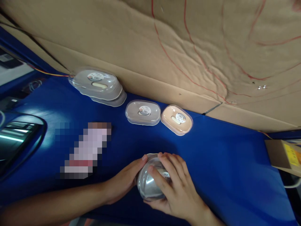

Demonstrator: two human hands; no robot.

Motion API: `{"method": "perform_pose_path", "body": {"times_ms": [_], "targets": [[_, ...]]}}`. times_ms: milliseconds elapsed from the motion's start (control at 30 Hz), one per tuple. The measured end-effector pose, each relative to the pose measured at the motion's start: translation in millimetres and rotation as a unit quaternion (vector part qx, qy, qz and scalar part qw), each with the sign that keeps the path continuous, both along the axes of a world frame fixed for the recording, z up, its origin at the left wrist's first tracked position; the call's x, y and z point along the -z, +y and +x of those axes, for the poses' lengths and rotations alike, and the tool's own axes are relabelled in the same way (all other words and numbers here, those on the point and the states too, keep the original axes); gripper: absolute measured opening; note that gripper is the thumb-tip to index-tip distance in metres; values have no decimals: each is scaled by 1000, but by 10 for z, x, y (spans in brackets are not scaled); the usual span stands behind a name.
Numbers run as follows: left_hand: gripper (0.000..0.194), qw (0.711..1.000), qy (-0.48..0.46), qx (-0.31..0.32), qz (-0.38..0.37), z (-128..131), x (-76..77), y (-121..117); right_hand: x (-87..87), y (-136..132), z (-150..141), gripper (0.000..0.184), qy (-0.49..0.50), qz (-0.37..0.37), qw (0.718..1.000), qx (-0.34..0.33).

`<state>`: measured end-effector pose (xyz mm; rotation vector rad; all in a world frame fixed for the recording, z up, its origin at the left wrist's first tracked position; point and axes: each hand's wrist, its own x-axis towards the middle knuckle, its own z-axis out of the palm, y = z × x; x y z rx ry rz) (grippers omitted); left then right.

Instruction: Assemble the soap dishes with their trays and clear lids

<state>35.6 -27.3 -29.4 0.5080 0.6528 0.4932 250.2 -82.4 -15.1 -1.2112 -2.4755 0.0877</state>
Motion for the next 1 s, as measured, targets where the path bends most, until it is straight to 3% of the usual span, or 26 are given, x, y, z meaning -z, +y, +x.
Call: {"method": "perform_pose_path", "body": {"times_ms": [233,367,433,533,567,667,733,867,1000], "targets": [[85,997,-52,45,41,-59,33,16,43,-19,-5,75,-10,8,1000,2],[76,998,-16,26,60,-51,34,24,50,2,97,90,2,3,1000,-15],[76,997,-14,21,75,-69,21,21,49,26,215,97,78,-20,996,26],[75,992,-16,16,124,-138,-33,21,60,67,378,89,255,-98,949,159],[74,988,-13,22,152,-165,-59,22,74,74,406,89,308,-145,924,173],[72,969,-6,46,243,-218,-128,25,160,45,392,104,397,-273,866,134],[74,957,-9,48,285,-220,-140,19,238,-13,340,104,409,-242,868,147],[76,939,50,49,336,-185,-90,-7,330,-106,284,72,394,-93,890,208],[73,935,84,78,335,-177,-70,-7,287,-88,283,67,388,-69,892,222]]}}
